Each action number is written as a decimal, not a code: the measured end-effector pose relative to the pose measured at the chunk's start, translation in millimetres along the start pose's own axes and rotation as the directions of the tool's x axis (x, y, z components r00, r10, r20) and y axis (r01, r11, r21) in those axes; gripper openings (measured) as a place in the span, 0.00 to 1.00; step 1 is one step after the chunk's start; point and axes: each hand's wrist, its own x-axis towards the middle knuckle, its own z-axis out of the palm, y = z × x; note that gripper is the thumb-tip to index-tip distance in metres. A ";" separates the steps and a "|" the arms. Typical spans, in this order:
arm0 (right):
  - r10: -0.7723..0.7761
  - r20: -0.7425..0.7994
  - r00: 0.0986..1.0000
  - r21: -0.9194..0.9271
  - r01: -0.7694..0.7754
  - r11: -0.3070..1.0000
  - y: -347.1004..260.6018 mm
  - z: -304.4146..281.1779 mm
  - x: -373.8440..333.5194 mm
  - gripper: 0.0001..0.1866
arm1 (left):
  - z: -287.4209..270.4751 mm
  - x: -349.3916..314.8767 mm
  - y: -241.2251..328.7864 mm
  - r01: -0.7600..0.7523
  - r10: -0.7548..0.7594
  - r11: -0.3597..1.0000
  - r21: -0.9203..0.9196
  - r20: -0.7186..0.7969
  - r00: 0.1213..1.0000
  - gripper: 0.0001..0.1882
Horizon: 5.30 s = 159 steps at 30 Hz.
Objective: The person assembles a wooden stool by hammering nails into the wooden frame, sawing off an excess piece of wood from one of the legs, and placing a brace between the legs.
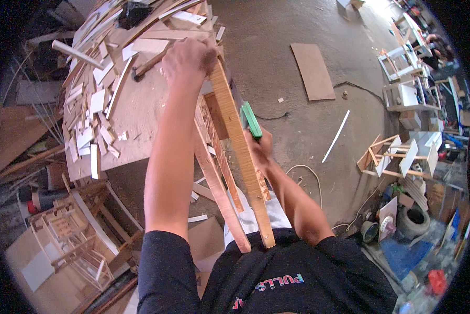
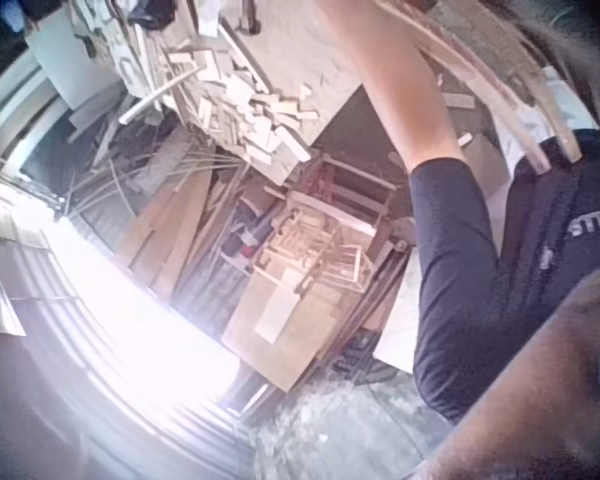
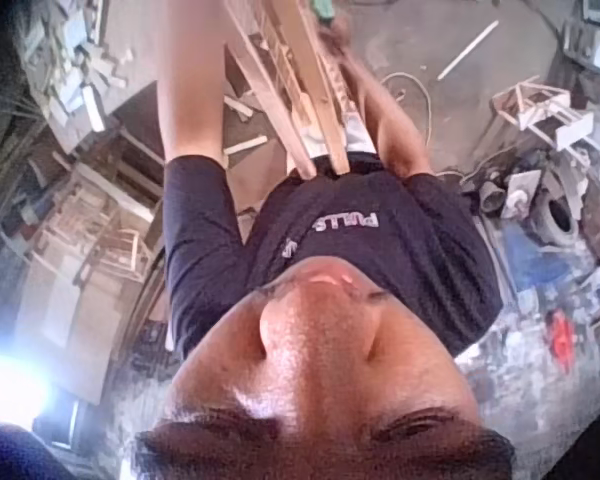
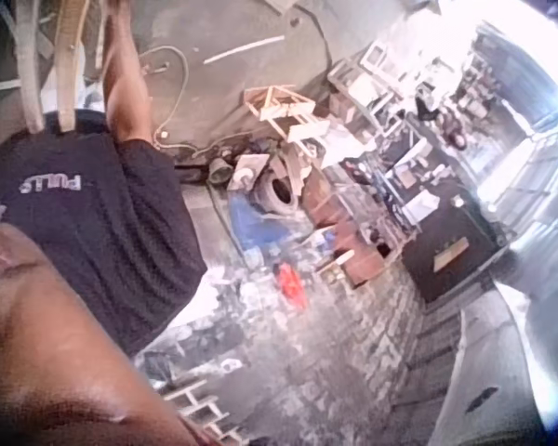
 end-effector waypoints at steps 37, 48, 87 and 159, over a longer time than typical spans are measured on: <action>0.048 -0.016 0.999 -0.288 -0.051 0.956 -76.0 -18.9 -18.1 0.15 | -2.7 -13.5 35.2 -0.131 0.131 0.990 0.048 -0.002 0.991 0.27; 0.156 -0.003 0.988 -0.238 -0.153 0.959 -82.7 -20.4 -11.6 0.17 | -5.5 -4.9 20.6 -0.104 0.104 0.992 0.069 0.000 0.995 0.26; 0.174 0.058 0.983 -0.249 -0.155 0.956 -116.7 -48.9 -43.2 0.20 | -1.4 -12.5 23.0 -0.159 0.158 0.986 0.054 0.021 0.987 0.29; 0.008 0.032 0.999 -0.425 0.007 0.905 -99.0 -21.0 10.6 0.22 | -0.8 -24.8 36.4 -0.152 0.152 0.988 0.030 -0.012 0.988 0.27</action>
